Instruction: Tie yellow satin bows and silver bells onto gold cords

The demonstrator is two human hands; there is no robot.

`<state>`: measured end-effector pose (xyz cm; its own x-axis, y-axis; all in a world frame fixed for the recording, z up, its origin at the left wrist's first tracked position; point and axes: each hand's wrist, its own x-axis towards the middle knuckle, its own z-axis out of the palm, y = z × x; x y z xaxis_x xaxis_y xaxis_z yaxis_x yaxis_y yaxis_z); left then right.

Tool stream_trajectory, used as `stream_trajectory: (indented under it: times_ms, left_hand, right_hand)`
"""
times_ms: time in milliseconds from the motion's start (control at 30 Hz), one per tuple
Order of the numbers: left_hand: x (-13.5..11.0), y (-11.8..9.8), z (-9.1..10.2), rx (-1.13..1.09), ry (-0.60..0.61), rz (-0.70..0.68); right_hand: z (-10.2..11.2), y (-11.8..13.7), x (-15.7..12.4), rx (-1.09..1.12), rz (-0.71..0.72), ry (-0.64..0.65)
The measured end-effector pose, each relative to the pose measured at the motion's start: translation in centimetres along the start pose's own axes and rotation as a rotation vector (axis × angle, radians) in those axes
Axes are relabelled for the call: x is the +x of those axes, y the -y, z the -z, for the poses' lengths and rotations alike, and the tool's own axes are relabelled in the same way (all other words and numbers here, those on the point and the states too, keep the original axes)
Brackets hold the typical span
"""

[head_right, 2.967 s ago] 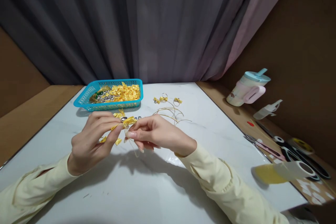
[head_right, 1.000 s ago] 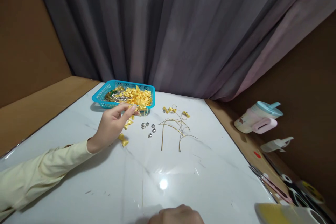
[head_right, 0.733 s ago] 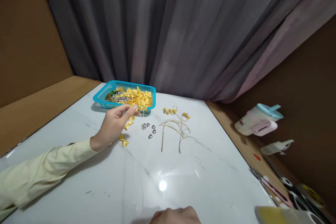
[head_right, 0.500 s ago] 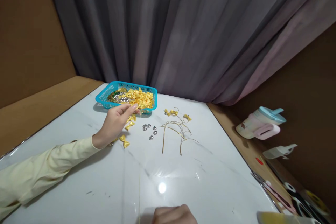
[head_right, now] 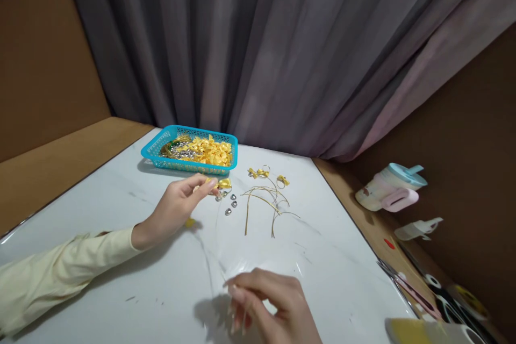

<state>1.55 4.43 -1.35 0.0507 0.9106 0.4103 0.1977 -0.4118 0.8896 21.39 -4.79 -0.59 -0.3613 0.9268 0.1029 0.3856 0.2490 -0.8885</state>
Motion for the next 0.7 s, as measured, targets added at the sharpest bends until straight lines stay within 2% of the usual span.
stream_trajectory:
  times_ms: [100,267,400,700]
  left_hand:
    - [-1.2,-0.5,-0.5,0.037,0.085,-0.066]
    - [-2.0,-1.4,-0.6,0.023,0.147,-0.142]
    - [-2.1,-2.0,-0.7,0.026,0.175,-0.197]
    - [-2.5,-2.2,-0.9,0.094,0.196,-0.352]
  right_hand:
    - [1.2,1.6,1.9,-0.171,0.139,-0.035]
    - [3.2,3.2,3.9,-0.323,0.314,-0.063]
    - [3.9,3.7,4.1,-0.477,0.343,-0.158]
    - [3.7,3.7,4.0,-0.542,0.383,-0.095]
